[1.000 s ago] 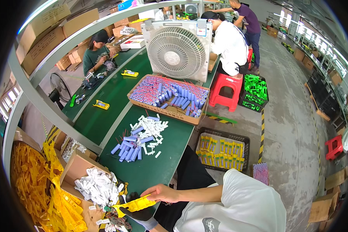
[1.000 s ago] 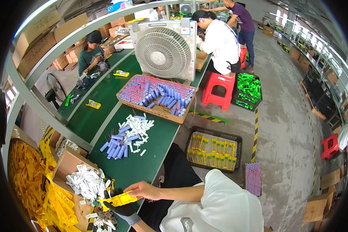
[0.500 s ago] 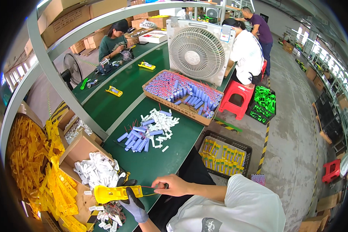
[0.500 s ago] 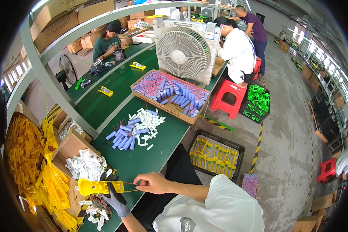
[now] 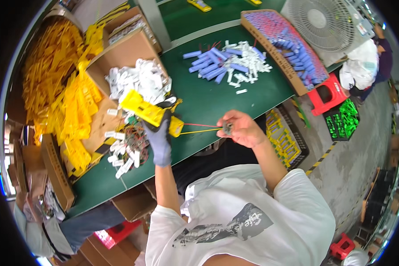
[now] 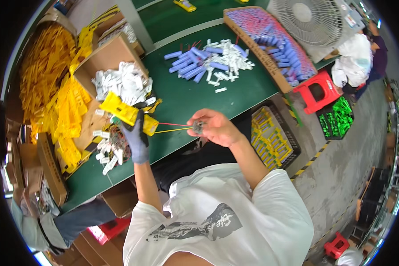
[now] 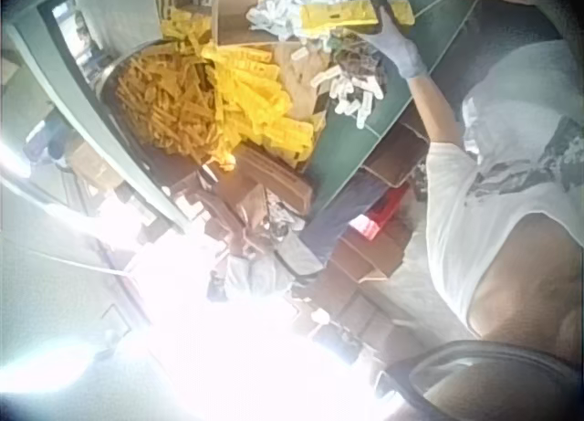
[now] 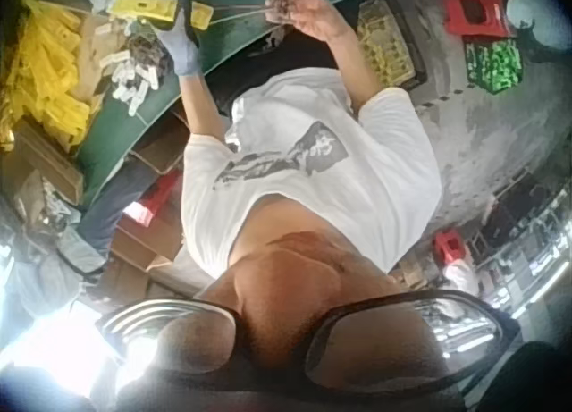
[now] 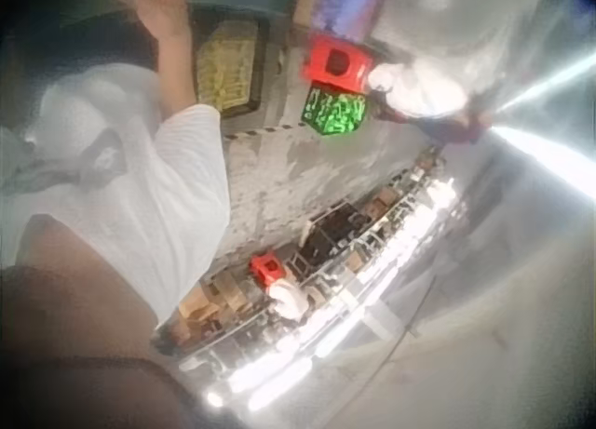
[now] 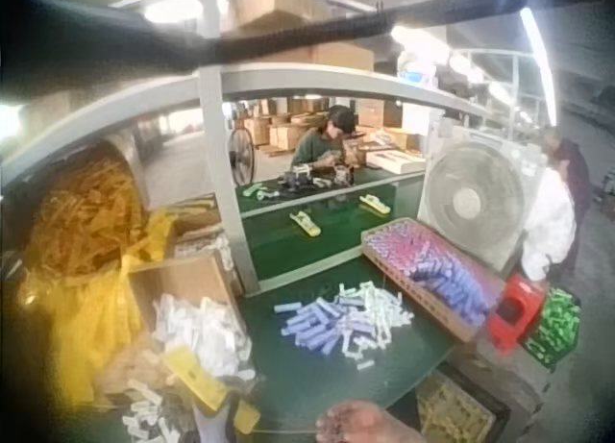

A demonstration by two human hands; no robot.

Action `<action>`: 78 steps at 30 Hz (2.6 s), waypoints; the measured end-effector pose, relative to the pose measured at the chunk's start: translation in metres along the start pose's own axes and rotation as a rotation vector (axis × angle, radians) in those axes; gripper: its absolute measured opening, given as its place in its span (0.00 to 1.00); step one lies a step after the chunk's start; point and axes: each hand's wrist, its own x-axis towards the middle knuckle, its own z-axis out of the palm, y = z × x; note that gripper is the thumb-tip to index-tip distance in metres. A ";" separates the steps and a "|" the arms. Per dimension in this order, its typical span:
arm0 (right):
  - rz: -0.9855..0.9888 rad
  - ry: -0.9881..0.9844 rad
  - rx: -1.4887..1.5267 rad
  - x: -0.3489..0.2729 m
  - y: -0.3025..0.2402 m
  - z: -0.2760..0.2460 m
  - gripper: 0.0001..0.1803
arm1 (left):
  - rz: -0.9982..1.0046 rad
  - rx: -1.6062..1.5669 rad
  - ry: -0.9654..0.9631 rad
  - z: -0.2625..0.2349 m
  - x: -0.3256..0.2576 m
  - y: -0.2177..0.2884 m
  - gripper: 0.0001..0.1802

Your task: The person assembles electronic components by hand, inserting batteries, circuit boards, wires, and plastic clips into yellow plastic housings.

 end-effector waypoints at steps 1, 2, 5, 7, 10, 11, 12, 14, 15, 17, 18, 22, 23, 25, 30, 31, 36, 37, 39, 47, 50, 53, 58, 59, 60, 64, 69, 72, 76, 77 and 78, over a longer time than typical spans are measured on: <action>0.013 -0.007 0.023 0.001 0.002 -0.002 0.21 | 0.000 0.044 -0.036 0.001 -0.005 0.000 0.38; 0.042 0.022 0.026 0.001 0.004 -0.003 0.21 | -0.001 0.086 -0.078 -0.001 -0.010 0.000 0.36; 0.075 0.103 -0.017 0.007 0.010 -0.002 0.21 | -0.182 0.210 -0.314 -0.009 -0.017 0.002 0.34; 0.081 0.157 -0.063 0.010 0.014 0.000 0.20 | -0.258 0.189 -0.518 -0.008 -0.027 0.010 0.33; 0.068 0.225 -0.265 0.018 0.025 0.005 0.11 | -0.355 0.067 -0.575 0.004 -0.051 0.016 0.35; 0.109 0.336 -0.458 0.020 0.029 0.006 0.09 | -0.336 0.084 -0.555 0.003 -0.059 0.009 0.36; 0.153 0.447 -0.650 0.022 0.032 0.008 0.12 | -0.317 0.100 -0.534 0.003 -0.066 0.002 0.38; 0.170 0.502 -0.703 0.029 0.042 0.021 0.16 | -0.261 0.193 -0.447 0.011 -0.074 -0.007 0.33; 0.085 0.506 -0.682 0.031 0.047 0.017 0.16 | -0.280 0.161 -0.388 0.009 -0.074 -0.016 0.30; -0.008 0.512 -0.652 0.035 0.053 0.018 0.15 | -0.306 0.149 -0.264 0.013 -0.070 -0.022 0.20; 0.006 0.503 -0.647 0.036 0.053 0.020 0.15 | -0.309 0.130 -0.200 0.014 -0.069 -0.025 0.16; 0.022 0.523 -0.669 0.037 0.048 0.015 0.12 | -0.283 0.129 -0.177 0.021 -0.070 -0.028 0.15; 0.058 0.507 -0.670 0.036 0.047 0.013 0.10 | -0.289 0.118 -0.184 0.023 -0.071 -0.028 0.16; 0.098 0.490 -0.671 0.033 0.043 0.010 0.08 | -0.291 0.131 -0.175 0.018 -0.071 -0.030 0.17; 0.164 0.310 -0.531 0.023 0.028 0.002 0.07 | -0.326 0.101 -0.217 0.010 -0.068 -0.026 0.18; 0.176 0.269 -0.509 0.023 0.027 0.000 0.06 | -0.341 0.084 -0.229 0.008 -0.068 -0.025 0.18; 0.227 0.177 -0.472 0.025 0.027 -0.001 0.06 | -0.423 0.016 -0.266 -0.006 -0.064 -0.027 0.19; 0.244 0.134 -0.428 0.025 0.029 -0.002 0.06 | -0.425 0.015 -0.264 -0.008 -0.064 -0.028 0.19; 0.269 0.129 -0.386 0.026 0.035 -0.002 0.06 | -0.423 -0.011 -0.282 -0.011 -0.063 -0.030 0.20; 0.277 0.229 -0.511 0.021 0.029 0.009 0.06 | -0.335 0.078 -0.225 -0.008 -0.066 -0.030 0.19; 0.169 0.314 -0.702 0.016 0.027 0.008 0.07 | -0.266 0.099 -0.219 -0.001 -0.068 -0.037 0.19; 0.264 0.273 -0.602 0.018 0.023 0.007 0.10 | -0.186 0.133 -0.172 -0.017 -0.068 -0.049 0.21; 0.288 0.195 -0.579 0.015 0.015 0.008 0.13 | -0.154 0.299 -0.244 -0.033 -0.063 -0.047 0.19; 0.285 0.181 -0.587 0.014 0.013 0.006 0.14 | -0.151 0.301 -0.267 -0.035 -0.061 -0.052 0.19; 0.285 0.162 -0.593 0.014 0.012 0.005 0.14 | -0.153 0.299 -0.276 -0.035 -0.058 -0.054 0.19; 0.316 0.193 -0.677 0.013 0.006 0.006 0.12 | -0.068 0.455 -0.292 -0.025 -0.062 -0.047 0.19; 0.259 0.261 -0.904 0.009 0.010 0.004 0.10 | -0.106 0.419 -0.230 -0.001 -0.078 -0.030 0.24; 0.244 0.308 -0.875 0.003 0.008 -0.003 0.10 | -0.235 0.262 -0.258 0.005 -0.072 -0.031 0.26; 0.074 0.369 -0.791 0.007 0.006 -0.006 0.09 | -0.392 -0.013 -0.385 0.002 -0.064 -0.020 0.19; 0.082 0.342 -0.773 0.013 0.009 -0.003 0.09 | -0.409 -0.039 -0.296 0.000 -0.063 -0.025 0.19; 0.087 0.320 -0.755 0.017 0.012 0.002 0.10 | -0.426 -0.066 -0.212 0.000 -0.064 -0.033 0.19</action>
